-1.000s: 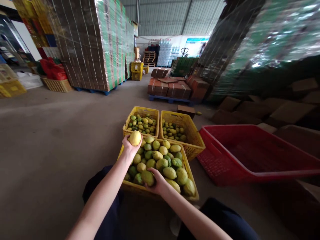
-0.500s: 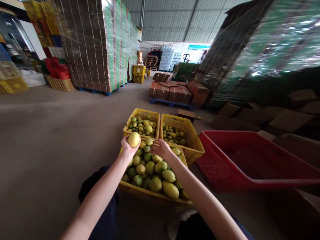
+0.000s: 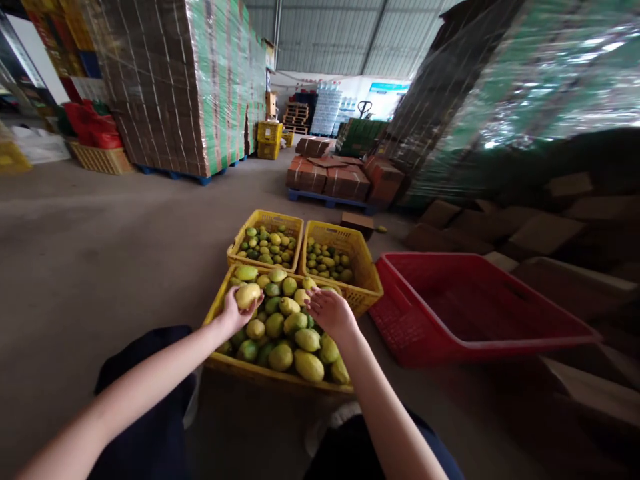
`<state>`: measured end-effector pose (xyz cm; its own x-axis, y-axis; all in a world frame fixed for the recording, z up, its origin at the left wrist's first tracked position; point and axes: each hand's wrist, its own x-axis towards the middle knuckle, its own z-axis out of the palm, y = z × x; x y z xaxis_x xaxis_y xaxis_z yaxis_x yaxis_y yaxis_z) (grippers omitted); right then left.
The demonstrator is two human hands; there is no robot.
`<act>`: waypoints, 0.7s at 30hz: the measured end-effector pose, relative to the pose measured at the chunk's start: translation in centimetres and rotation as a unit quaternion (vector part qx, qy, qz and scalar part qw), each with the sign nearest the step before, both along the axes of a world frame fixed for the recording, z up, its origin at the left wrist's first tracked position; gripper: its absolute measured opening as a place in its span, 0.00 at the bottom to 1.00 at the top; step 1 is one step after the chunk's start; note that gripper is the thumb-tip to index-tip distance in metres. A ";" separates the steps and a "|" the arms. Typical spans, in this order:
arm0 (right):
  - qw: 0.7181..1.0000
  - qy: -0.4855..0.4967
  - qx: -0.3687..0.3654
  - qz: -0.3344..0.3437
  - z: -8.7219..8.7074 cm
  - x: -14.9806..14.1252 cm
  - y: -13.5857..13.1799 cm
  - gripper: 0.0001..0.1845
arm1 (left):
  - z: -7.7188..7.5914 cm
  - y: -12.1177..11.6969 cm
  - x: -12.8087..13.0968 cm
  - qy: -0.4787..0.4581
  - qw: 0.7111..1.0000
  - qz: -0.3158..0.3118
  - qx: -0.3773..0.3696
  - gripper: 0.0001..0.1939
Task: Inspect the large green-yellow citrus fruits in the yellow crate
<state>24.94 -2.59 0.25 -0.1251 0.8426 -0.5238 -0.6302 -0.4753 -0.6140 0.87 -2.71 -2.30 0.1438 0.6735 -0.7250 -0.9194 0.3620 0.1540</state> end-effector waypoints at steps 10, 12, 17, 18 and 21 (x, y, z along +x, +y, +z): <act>0.988 0.107 0.031 -0.103 0.6 3.7 1.1 0.11 | 1.7 5.2 9.5 0.022 0.983 -0.184 0.016 0.13; 0.986 0.120 0.025 -0.115 1.0 3.7 1.0 0.11 | 6.2 9.2 11.8 0.063 0.978 -0.191 0.051 0.13; 0.985 0.142 0.042 -0.089 0.8 3.8 0.5 0.10 | 9.4 13.7 12.9 0.192 0.960 -0.162 0.128 0.12; 0.985 0.145 0.045 -0.086 0.7 3.8 0.4 0.10 | 8.3 13.1 12.0 0.226 0.950 -0.150 0.155 0.14; 0.984 0.151 0.049 -0.087 0.9 3.9 0.2 0.10 | 3.2 9.5 7.4 0.286 0.913 -0.096 0.276 0.16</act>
